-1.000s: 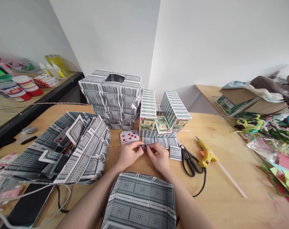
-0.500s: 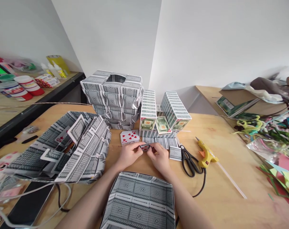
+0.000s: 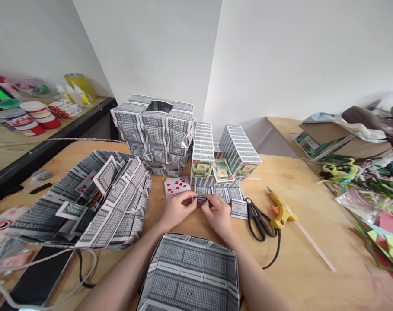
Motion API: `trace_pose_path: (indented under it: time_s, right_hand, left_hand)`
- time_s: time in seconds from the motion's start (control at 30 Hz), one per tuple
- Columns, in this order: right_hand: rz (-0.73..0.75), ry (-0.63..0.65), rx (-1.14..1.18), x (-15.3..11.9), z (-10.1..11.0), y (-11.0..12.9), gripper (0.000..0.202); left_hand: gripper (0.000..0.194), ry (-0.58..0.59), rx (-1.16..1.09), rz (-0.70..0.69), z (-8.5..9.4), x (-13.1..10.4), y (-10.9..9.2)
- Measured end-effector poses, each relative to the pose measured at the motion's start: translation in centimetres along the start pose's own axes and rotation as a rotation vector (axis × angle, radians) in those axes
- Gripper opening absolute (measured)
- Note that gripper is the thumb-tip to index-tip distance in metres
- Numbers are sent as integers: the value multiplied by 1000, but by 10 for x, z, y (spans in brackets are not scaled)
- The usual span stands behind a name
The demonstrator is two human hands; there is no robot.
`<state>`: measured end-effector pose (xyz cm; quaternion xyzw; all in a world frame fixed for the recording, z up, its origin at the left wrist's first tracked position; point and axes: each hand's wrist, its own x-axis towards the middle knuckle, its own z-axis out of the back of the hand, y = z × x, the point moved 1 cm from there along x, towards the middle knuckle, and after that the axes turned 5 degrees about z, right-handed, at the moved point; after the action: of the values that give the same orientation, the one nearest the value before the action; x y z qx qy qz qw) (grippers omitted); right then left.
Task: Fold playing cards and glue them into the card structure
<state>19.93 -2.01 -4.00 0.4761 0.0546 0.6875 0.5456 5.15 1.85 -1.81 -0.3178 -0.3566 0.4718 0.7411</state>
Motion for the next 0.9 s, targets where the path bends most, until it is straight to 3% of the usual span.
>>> trace_pose_path:
  time_s: [0.43, 0.9]
  right_hand:
    - [-53, 40, 75, 3, 3, 6, 16]
    - [-86, 23, 86, 3, 3, 5, 12]
  left_hand:
    - [12, -39, 63, -36, 1, 0, -2]
    - [23, -53, 79, -26, 2, -1, -5]
